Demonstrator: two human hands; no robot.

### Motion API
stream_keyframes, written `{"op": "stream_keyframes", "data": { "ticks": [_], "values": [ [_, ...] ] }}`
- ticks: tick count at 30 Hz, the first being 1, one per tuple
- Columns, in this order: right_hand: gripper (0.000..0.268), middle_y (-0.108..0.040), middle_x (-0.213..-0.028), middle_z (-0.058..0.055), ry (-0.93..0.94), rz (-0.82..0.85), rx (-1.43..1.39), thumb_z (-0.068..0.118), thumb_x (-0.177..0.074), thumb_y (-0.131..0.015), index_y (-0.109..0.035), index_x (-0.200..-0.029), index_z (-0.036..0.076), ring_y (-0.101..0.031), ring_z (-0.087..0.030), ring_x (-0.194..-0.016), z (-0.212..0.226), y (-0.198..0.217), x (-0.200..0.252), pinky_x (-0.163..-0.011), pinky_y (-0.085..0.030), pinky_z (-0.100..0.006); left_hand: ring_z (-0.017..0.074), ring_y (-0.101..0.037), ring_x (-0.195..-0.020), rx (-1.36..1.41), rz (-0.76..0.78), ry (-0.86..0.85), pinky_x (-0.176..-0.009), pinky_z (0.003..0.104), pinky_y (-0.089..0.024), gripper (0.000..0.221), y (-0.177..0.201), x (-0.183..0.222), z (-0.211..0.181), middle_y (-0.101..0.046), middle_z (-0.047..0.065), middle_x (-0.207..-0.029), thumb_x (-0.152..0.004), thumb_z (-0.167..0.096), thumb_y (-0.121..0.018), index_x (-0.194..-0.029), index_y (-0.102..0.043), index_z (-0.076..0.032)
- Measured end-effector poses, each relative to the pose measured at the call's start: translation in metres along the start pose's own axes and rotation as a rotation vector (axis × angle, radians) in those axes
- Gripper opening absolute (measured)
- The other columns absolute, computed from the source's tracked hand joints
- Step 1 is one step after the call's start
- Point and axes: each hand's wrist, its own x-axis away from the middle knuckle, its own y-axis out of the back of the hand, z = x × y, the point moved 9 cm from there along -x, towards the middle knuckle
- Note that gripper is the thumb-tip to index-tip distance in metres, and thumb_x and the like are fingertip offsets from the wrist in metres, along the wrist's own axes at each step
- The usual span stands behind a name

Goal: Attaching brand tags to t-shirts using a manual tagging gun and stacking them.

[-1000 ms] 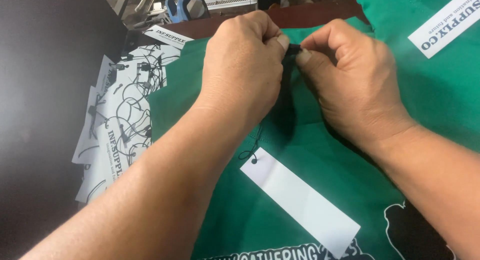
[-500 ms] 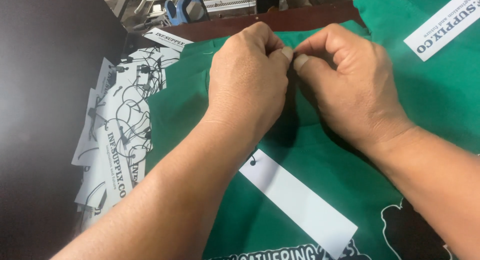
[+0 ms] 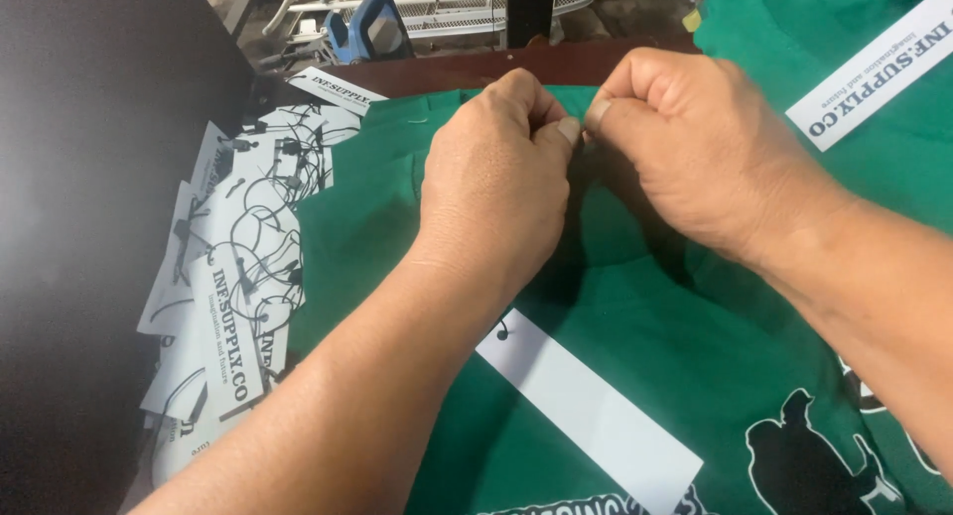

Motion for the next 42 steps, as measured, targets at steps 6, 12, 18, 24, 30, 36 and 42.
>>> {"op": "stream_keyframes", "data": {
  "ticks": [6, 12, 18, 24, 30, 36, 42],
  "values": [
    [0.022, -0.077, -0.087, 0.006, 0.129, -0.216, -0.091, 0.02, -0.097, -0.053, -0.07, -0.083, 0.016, -0.058, -0.011, -0.069, -0.012, 0.026, -0.004, -0.063, -0.044, -0.035, 0.027, -0.066, -0.099, 0.023, -0.176, -0.136, -0.079, 0.043, -0.049, 0.025, 0.014, -0.001, 0.002, -0.071, 0.003, -0.108, -0.09, -0.032, -0.058, -0.107, -0.069, -0.018],
    [0.021, -0.076, -0.092, -0.001, 0.315, -0.448, 0.09, 0.015, -0.105, -0.056, -0.072, -0.093, 0.011, -0.067, -0.022, -0.087, -0.066, 0.061, -0.01, -0.08, -0.048, -0.042, 0.0377, -0.055, -0.114, -0.583, -0.111, -0.257, -0.085, 0.058, -0.043, 0.031, 0.005, -0.005, 0.024, -0.066, 0.006, -0.115, -0.095, -0.039, -0.06, -0.118, -0.065, -0.019],
    [0.028, -0.07, -0.084, 0.002, 0.063, -0.466, 0.052, 0.017, -0.1, -0.048, -0.073, -0.087, 0.014, -0.061, -0.018, -0.08, -0.109, 0.087, 0.009, -0.072, -0.045, -0.041, 0.0302, -0.067, -0.108, -0.625, 0.119, -0.023, -0.095, 0.046, -0.048, 0.017, 0.022, -0.042, 0.017, -0.077, -0.001, -0.103, -0.081, -0.027, -0.069, -0.092, -0.08, -0.035],
    [0.023, -0.073, -0.087, 0.001, 0.015, -0.478, -0.077, 0.014, -0.101, -0.054, -0.074, -0.091, 0.013, -0.063, -0.012, -0.081, -0.103, 0.09, 0.025, -0.072, -0.047, -0.033, 0.0282, -0.064, -0.108, -0.537, 0.245, 0.102, -0.091, 0.044, -0.052, 0.033, 0.033, -0.033, 0.004, -0.071, 0.008, -0.115, -0.084, -0.041, -0.077, -0.114, -0.074, -0.026],
    [0.022, -0.074, -0.091, -0.001, 0.044, -0.492, -0.031, 0.013, -0.103, -0.052, -0.071, -0.094, 0.01, -0.065, -0.013, -0.082, -0.102, 0.09, 0.024, -0.068, -0.047, -0.034, 0.0391, -0.06, -0.105, -0.583, 0.039, -0.117, -0.082, 0.054, -0.049, 0.009, 0.044, -0.07, 0.012, -0.068, 0.011, -0.11, -0.093, -0.029, -0.069, -0.095, -0.076, -0.023],
    [0.021, -0.076, -0.094, -0.003, 0.039, -0.492, -0.037, 0.009, -0.103, -0.051, -0.071, -0.095, 0.007, -0.068, -0.015, -0.087, -0.104, 0.094, 0.036, -0.078, -0.05, -0.032, 0.0383, -0.058, -0.108, -0.56, -0.272, -0.278, -0.091, 0.056, -0.039, 0.02, 0.045, -0.049, 0.02, -0.066, 0.01, -0.111, -0.1, -0.032, -0.064, -0.107, -0.074, -0.016],
    [0.016, -0.076, -0.089, 0.003, 0.134, -0.419, 0.031, 0.013, -0.107, -0.06, -0.075, -0.1, 0.013, -0.045, -0.015, -0.05, -0.062, 0.078, 0.076, -0.052, -0.038, -0.033, 0.0384, -0.055, -0.107, -0.289, -0.42, -0.769, -0.077, 0.055, -0.043, 0.045, 0.026, 0.077, -0.036, -0.063, 0.013, -0.12, -0.082, -0.032, -0.079, -0.119, -0.067, -0.012]
  ]
}}
